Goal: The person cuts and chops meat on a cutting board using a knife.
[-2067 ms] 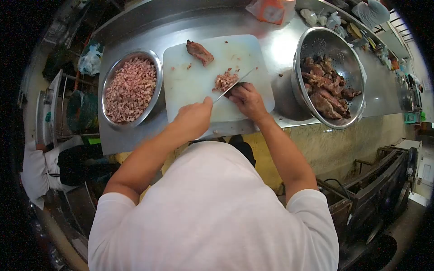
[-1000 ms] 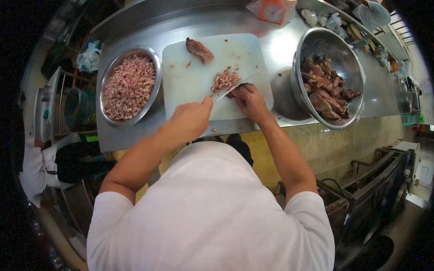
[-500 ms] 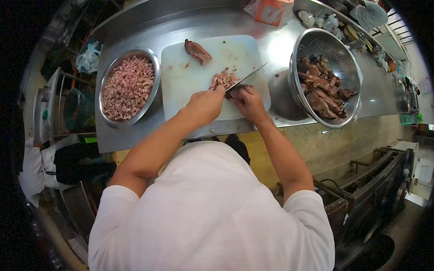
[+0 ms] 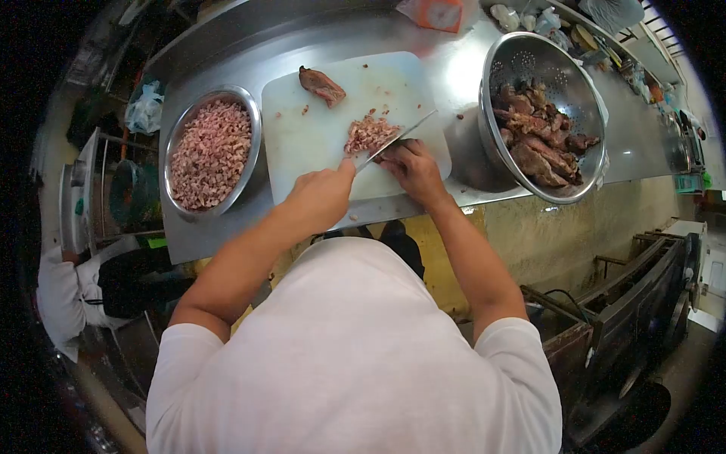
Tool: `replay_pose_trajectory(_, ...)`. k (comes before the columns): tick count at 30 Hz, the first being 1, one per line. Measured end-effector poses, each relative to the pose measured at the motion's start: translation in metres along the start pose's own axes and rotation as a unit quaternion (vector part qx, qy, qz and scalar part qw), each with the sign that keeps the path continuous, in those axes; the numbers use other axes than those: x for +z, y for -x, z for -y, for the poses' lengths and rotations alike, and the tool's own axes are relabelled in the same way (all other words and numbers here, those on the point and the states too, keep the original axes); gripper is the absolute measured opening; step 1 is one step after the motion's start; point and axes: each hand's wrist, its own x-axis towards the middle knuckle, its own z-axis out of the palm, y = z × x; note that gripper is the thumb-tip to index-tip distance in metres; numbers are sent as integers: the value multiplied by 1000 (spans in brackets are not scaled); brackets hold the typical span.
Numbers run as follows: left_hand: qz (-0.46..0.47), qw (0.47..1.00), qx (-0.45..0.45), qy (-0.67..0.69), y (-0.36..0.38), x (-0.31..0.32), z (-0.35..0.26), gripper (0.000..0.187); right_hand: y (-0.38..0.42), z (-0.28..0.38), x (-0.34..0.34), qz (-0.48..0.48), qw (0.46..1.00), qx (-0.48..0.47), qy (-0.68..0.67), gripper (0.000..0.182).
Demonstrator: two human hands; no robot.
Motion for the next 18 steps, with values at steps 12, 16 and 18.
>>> replay_pose_trajectory(12,-53,998,22,11,-40,27,12,22,0,2,-3,47,999,2,25,24)
replay_pose_trajectory(16,-78,997,9,26,-45,19,27,22,7,0,-3,52,996,-44,65,30)
replay_pose_trajectory(18,-72,997,-14,28,-31,19,40,21,4,0,9,34,997,-31,57,28)
